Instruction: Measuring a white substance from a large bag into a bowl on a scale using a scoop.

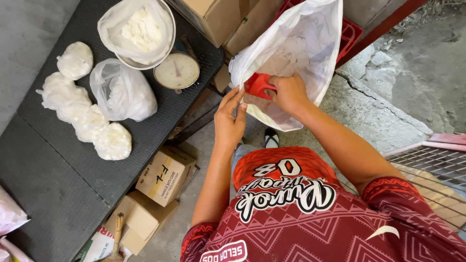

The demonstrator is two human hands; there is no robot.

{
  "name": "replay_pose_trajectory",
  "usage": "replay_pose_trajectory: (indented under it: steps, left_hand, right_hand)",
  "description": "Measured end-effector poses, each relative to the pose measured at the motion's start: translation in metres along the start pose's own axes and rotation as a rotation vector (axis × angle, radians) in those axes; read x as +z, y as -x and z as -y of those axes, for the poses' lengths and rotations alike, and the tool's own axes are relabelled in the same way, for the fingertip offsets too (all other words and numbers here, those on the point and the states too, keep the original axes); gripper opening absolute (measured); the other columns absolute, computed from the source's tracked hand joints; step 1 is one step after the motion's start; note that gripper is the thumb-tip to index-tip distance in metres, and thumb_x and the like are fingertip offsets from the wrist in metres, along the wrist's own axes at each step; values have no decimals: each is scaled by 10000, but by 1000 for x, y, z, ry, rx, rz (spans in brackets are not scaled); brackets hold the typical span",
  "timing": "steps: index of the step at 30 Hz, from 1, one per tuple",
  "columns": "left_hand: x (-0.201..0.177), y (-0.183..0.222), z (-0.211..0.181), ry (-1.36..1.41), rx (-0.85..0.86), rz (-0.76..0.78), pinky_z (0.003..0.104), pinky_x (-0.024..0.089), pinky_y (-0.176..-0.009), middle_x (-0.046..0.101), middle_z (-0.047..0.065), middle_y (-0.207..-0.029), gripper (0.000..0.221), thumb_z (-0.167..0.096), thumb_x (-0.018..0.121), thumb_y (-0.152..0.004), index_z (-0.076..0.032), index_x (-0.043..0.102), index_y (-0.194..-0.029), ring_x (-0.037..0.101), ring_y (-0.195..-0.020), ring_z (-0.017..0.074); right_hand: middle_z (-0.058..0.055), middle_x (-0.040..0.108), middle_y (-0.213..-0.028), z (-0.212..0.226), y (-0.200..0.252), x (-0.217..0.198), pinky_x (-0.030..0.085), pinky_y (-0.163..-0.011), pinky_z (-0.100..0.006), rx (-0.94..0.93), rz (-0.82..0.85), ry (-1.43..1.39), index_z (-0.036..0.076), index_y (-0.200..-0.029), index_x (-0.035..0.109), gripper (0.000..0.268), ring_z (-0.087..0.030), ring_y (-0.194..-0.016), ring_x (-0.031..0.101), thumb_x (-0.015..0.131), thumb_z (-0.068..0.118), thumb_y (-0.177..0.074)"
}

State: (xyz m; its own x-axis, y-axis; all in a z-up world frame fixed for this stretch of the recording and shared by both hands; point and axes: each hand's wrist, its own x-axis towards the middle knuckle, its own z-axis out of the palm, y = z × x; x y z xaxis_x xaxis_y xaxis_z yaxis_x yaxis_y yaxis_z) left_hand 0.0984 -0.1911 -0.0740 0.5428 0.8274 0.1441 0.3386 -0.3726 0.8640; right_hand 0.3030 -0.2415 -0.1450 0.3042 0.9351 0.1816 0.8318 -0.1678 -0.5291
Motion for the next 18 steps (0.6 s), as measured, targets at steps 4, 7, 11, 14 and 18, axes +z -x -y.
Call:
replay_pose_trajectory:
  steps: [4, 7, 11, 14, 18]
  left_hand:
    - [2, 3, 4, 14, -3, 4, 372, 533, -1043, 642, 141, -1428, 324, -93, 638, -1015, -62, 683, -1334, 660, -1279, 278]
    - [-1, 1, 1, 34, -8, 13, 372, 533, -1047, 633, 135, -1438, 326, -101, 637, -1018, -73, 678, -1340, 654, -1289, 276]
    - [-4, 0, -2, 43, -7, 15, 375, 527, -1056, 613, 138, -1452, 340, -96, 641, -1014, -83, 672, -1353, 636, -1306, 285]
    - [-7, -2, -6, 24, 69, -16, 391, 497, -1096, 598, 153, -1466, 367, -65, 652, -1005, -79, 662, -1372, 598, -1350, 315]
    - [-18, -7, -14, 50, 113, -80, 381, 490, -1121, 589, 159, -1476, 389, -25, 640, -999, -86, 651, -1383, 595, -1369, 317]
  right_hand:
    - [-127, 695, -707, -4, 4, 5, 439, -798, -446, 5, 35, 59, 111, -895, 728, 162, -351, -673, 643, 798, 251, -854]
    - [-112, 705, -735, -4, 6, -7, 439, -808, -442, 19, 39, 29, 118, -943, 743, 181, -338, -680, 650, 799, 266, -854]
    - [-87, 715, -713, 4, 19, -48, 452, -843, -446, 58, 85, -7, 132, -969, 761, 175, -306, -610, 661, 785, 274, -870]
    - [-92, 717, -746, 8, 34, -83, 495, -785, -429, 33, 66, -21, 123, -964, 766, 185, -309, -622, 674, 791, 289, -885]
    - [-134, 703, -807, 2, 54, -122, 530, -660, -398, 3, 0, -46, 91, -988, 761, 259, -337, -693, 677, 829, 305, -859]
